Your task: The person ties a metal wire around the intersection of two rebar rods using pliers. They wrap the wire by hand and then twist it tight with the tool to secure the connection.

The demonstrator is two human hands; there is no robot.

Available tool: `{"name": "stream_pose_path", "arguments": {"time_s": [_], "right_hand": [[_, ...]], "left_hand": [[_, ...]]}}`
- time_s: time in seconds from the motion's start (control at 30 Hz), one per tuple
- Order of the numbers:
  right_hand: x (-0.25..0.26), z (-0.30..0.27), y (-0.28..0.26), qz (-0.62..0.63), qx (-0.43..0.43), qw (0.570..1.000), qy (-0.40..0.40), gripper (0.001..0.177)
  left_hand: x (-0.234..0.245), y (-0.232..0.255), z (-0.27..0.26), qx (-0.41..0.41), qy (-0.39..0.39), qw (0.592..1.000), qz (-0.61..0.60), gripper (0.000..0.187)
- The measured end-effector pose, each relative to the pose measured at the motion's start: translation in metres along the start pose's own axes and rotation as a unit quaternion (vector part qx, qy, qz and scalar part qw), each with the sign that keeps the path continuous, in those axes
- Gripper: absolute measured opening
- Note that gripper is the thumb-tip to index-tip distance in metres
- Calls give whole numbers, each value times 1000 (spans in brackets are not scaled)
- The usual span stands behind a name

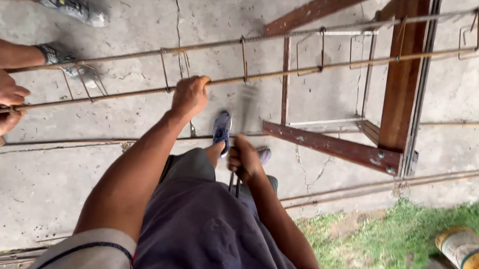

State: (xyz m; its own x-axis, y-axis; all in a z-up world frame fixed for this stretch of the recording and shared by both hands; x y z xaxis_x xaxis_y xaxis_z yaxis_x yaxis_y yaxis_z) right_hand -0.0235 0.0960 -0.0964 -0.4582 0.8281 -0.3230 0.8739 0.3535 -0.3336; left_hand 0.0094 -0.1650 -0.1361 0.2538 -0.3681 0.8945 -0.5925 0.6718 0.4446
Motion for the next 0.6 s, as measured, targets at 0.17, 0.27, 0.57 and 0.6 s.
{"name": "stream_pose_path", "arguments": {"time_s": [0.17,0.27,0.57,0.6], "right_hand": [[-23,10,24,-7,-34,998,-53,29],[2,15,10,105,-10,994,-20,38],[13,0,-32,88,3,995,-42,38],[8,-5,-27,89,3,995,-40,38]], "left_hand": [[1,-7,0,31,-3,999,-24,30],[8,0,-1,5,30,999,-8,31],[10,-1,-4,34,-30,997,-59,36],[9,-2,-7,33,-32,997,-61,36]]}}
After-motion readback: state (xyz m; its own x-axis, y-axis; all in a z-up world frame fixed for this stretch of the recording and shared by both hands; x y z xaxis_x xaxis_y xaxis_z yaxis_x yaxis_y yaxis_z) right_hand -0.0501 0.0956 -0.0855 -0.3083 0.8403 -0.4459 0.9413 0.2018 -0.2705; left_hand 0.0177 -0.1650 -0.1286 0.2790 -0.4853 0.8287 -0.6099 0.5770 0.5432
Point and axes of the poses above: each hand's wrist, its own z-axis towards the middle knuckle, its own x-axis out of the back of the hand, y = z × x, the point moved 9 cm from there along z, towards the middle knuckle, and after that the axes turned 2 degrees about -z, right-handed, at the moved point
